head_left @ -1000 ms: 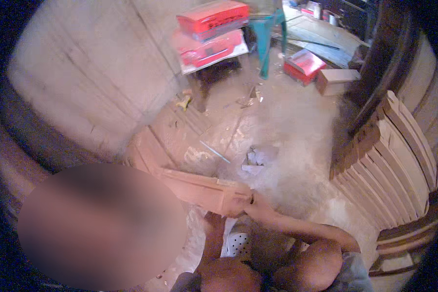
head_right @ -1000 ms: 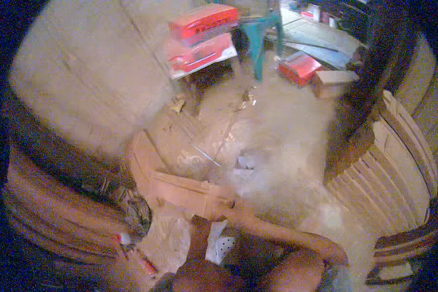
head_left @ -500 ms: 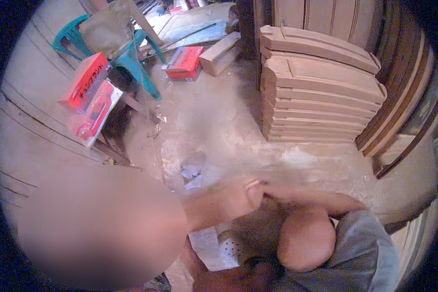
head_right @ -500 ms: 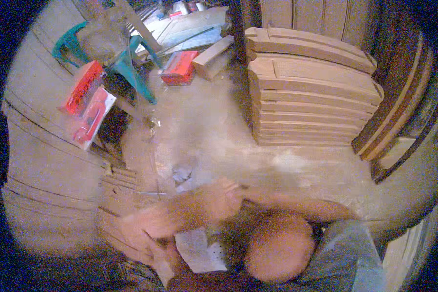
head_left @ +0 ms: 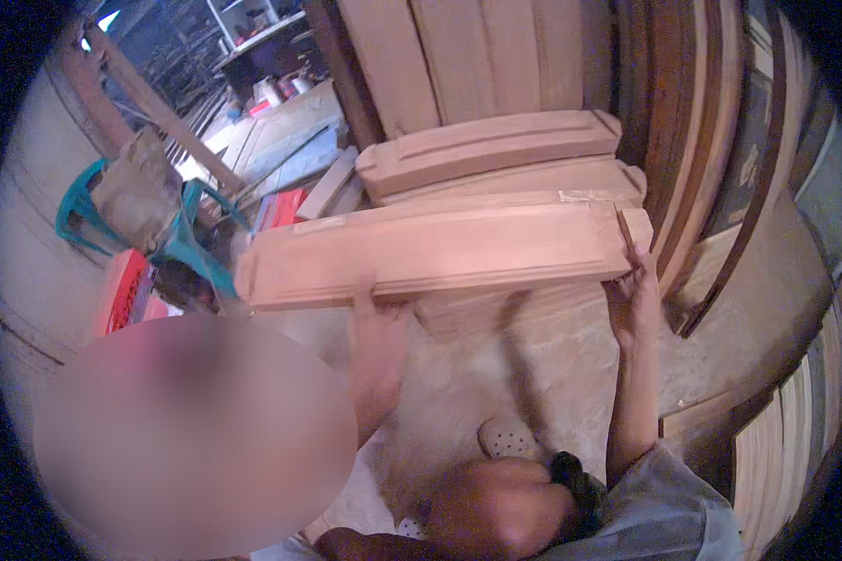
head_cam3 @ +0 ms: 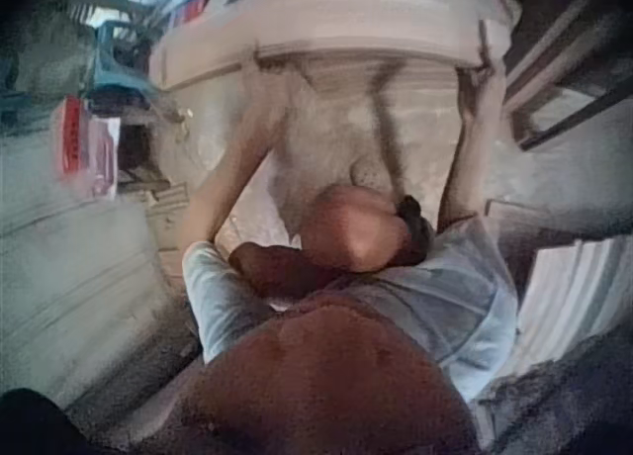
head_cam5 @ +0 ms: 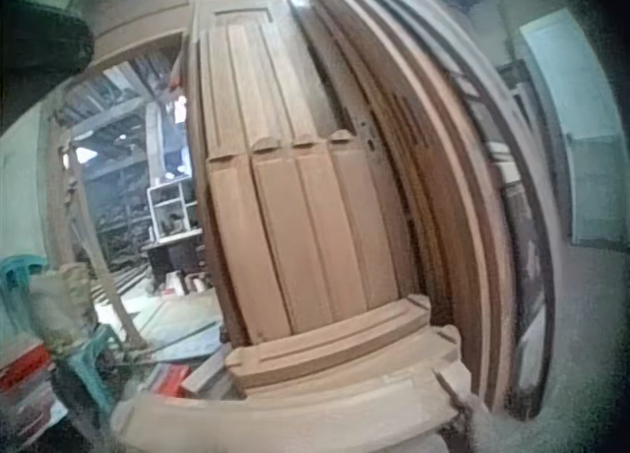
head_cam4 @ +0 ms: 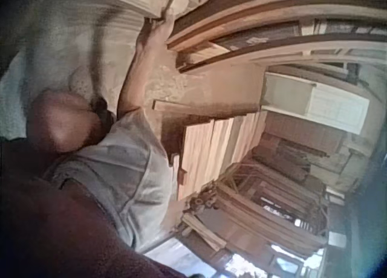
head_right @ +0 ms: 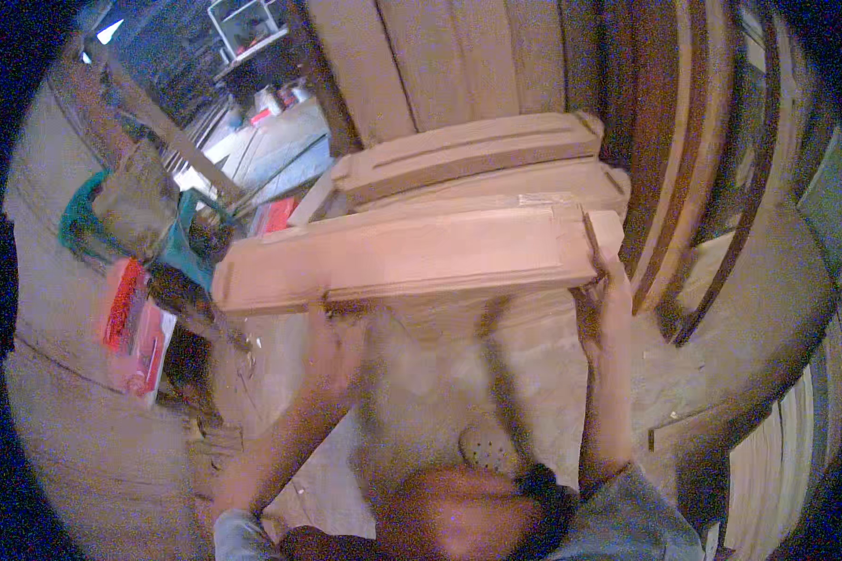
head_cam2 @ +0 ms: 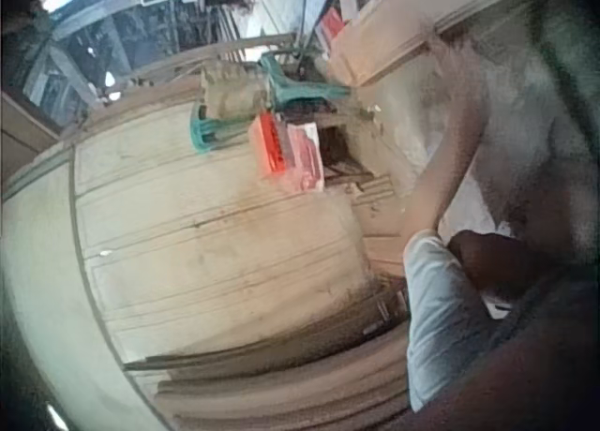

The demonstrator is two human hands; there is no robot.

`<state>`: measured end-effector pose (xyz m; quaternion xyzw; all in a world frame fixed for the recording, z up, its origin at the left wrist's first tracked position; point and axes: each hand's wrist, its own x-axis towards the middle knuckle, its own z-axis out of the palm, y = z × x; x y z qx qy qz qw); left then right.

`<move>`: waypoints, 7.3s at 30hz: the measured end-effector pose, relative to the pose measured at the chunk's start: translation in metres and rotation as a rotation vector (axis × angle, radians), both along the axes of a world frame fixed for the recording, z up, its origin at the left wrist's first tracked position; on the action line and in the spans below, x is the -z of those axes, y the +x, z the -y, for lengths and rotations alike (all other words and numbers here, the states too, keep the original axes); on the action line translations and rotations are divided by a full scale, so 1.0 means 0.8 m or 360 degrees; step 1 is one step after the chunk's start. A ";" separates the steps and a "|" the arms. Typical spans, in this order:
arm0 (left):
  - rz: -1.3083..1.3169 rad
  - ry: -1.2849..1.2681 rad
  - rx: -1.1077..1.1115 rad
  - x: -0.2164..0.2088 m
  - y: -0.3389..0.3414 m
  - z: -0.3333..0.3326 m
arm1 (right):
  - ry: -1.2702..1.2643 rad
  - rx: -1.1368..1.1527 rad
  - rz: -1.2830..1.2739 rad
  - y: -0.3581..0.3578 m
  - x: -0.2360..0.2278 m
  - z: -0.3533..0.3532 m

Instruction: The person picks up finished wood components from the floor and stacks them one by one into a vertical pile.

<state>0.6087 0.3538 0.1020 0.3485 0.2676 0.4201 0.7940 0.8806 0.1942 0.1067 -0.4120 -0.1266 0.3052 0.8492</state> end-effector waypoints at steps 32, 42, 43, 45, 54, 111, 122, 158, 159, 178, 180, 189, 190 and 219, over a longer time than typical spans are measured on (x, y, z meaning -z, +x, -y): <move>-0.1523 0.1041 -0.0577 -0.003 0.074 -0.086 | -0.1199 0.0474 0.2279 0.283 0.079 -0.054; -0.1232 0.1120 -0.0744 0.059 0.095 -0.140 | -0.1407 0.0350 0.2249 0.319 0.067 -0.069; -0.1324 0.1269 -0.0710 0.057 0.084 -0.144 | -0.1268 0.0483 0.2331 0.283 0.061 -0.079; -0.1381 0.1639 -0.0580 0.044 0.061 -0.145 | -0.1180 0.0602 0.2400 0.260 0.085 -0.080; -0.1889 0.1847 -0.0121 0.111 -0.224 -0.046 | -0.1213 0.0880 0.2664 0.089 0.217 0.007; -0.1631 -0.0060 -0.1938 0.294 -0.434 0.232 | -0.1120 -0.2243 0.1202 -0.524 0.230 -0.070; -0.1458 0.0048 -0.2007 0.244 -0.445 0.234 | -0.0852 -0.1967 0.1339 -0.458 0.180 -0.081; -0.0889 0.0425 0.0488 -0.092 0.262 -0.152 | -0.0950 0.0659 0.1356 0.402 -0.071 -0.211; -0.1079 0.0473 0.0667 -0.118 0.234 -0.145 | -0.1106 0.0863 0.1893 0.378 -0.069 -0.211; -0.1644 0.1696 -0.0561 -0.013 0.146 -0.285 | -0.1340 0.0401 0.1949 0.472 -0.024 -0.222; -0.1649 0.1620 -0.0519 -0.011 0.123 -0.296 | -0.1279 0.0195 0.1956 0.430 -0.019 -0.247; -0.1542 0.1719 -0.0550 -0.031 0.122 -0.279 | -0.1349 0.0332 0.1927 0.380 -0.045 -0.221; -0.1533 0.1657 -0.0515 -0.041 0.145 -0.264 | -0.1439 0.0439 0.2011 0.439 -0.038 -0.208; -0.2271 0.1565 0.0554 0.133 -0.221 -0.116 | -0.1272 0.0553 0.2286 0.061 0.165 0.015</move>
